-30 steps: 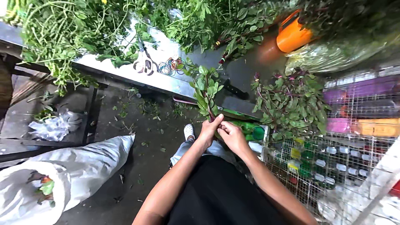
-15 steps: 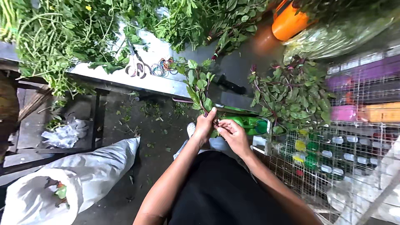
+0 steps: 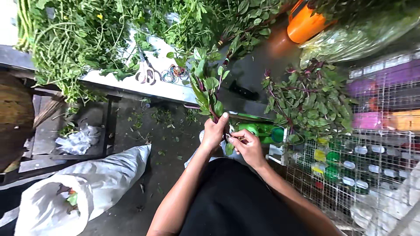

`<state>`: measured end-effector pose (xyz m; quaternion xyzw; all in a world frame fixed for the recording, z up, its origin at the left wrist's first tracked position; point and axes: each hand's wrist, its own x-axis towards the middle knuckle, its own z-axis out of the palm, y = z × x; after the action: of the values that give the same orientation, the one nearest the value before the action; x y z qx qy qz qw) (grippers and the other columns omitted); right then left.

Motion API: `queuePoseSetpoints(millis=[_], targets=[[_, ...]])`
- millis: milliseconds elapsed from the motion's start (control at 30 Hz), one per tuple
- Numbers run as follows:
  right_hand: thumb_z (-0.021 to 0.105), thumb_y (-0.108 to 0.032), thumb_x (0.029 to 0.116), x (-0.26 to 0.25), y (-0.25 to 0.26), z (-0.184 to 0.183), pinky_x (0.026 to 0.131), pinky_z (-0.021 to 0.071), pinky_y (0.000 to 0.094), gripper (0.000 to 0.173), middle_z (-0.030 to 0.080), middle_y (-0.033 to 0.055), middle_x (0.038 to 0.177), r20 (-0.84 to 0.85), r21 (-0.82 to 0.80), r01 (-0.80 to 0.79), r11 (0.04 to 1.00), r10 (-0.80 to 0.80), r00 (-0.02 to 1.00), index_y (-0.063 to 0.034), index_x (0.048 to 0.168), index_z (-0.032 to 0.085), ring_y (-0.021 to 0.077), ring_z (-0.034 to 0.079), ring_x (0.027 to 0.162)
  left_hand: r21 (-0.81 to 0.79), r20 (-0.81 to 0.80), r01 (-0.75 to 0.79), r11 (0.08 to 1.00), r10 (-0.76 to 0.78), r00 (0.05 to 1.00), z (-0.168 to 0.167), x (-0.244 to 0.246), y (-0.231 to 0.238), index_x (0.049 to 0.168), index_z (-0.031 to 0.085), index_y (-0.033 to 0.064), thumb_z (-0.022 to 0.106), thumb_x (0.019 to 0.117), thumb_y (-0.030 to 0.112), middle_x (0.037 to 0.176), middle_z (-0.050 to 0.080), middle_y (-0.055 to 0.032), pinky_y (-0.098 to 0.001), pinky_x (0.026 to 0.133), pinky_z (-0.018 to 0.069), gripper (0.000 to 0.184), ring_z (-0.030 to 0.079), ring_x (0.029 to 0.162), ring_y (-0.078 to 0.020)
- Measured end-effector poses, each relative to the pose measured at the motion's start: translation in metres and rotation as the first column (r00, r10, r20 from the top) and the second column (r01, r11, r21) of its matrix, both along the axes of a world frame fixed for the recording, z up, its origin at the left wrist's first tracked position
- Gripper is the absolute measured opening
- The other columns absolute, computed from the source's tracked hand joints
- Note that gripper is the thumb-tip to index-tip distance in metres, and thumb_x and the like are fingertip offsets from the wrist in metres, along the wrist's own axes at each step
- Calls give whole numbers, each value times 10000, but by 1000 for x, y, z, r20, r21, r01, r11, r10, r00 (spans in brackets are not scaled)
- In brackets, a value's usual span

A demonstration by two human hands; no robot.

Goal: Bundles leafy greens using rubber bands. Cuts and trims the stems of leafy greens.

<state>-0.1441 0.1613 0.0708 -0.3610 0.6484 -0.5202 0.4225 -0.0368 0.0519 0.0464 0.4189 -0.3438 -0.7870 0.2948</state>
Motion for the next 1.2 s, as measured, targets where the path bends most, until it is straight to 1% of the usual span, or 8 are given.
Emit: queuePoseSetpoints(millis=[100,333,467,567,700,867,1000,1200], targets=[[725,-23,900,0,3,-6,682,570,171,140,723,17,967,-37,-120,-8,993,3,999,22,1031,702,5,653,769,78,-95,-9,997,16,995,7,1,-1,859,600,50,511,1065,223,666,626,-54,-325,636,579,283,633,606,-156],[741,-43,890,0,-1,-5,651,579,199,205,709,40,990,35,-45,-150,988,151,988,19,1068,661,34,657,750,37,-197,2,999,6,980,12,10,-7,742,538,124,539,1041,259,535,488,19,-305,545,533,329,520,470,-117],[752,-192,910,-10,-5,7,936,581,323,587,519,160,1450,-131,340,-416,843,481,867,-77,1451,557,200,619,1201,-231,244,47,972,11,970,7,31,-19,898,656,67,745,939,259,605,572,-24,-309,500,498,216,521,482,-125],[691,-197,953,-20,-6,25,1067,500,373,505,505,133,1503,-233,439,-503,745,635,737,-132,1443,587,220,537,1335,-301,668,324,897,-45,743,23,60,-38,987,711,48,798,886,230,804,687,-72,-442,712,560,226,654,720,-183],[653,-176,990,-13,-14,78,1075,510,352,329,670,97,1322,-410,187,-667,722,674,615,-80,1302,688,174,618,1259,-287,906,717,635,-63,419,43,101,-56,998,707,38,749,911,180,843,706,-178,-652,737,542,172,702,823,-389],[740,-316,922,20,-73,109,1211,363,464,555,627,78,1418,-650,86,-730,678,593,475,-91,1413,612,224,526,1386,-133,991,984,120,22,131,90,116,-57,889,704,57,697,916,121,736,676,-157,-565,578,528,69,694,699,-389],[853,-430,811,26,-119,80,1097,435,545,1062,625,157,1375,-229,443,-780,442,897,379,-127,1634,253,306,591,1270,-78,993,991,-110,81,87,122,106,-54,879,679,51,605,946,47,721,645,-130,-488,521,518,101,680,652,-338],[808,-297,826,37,-104,55,948,527,458,521,697,107,1143,9,507,-705,496,815,580,-94,1277,646,203,662,1064,-76,987,968,-237,122,107,112,93,-68,863,701,74,647,917,16,736,671,-101,-532,730,522,96,680,708,-305]])
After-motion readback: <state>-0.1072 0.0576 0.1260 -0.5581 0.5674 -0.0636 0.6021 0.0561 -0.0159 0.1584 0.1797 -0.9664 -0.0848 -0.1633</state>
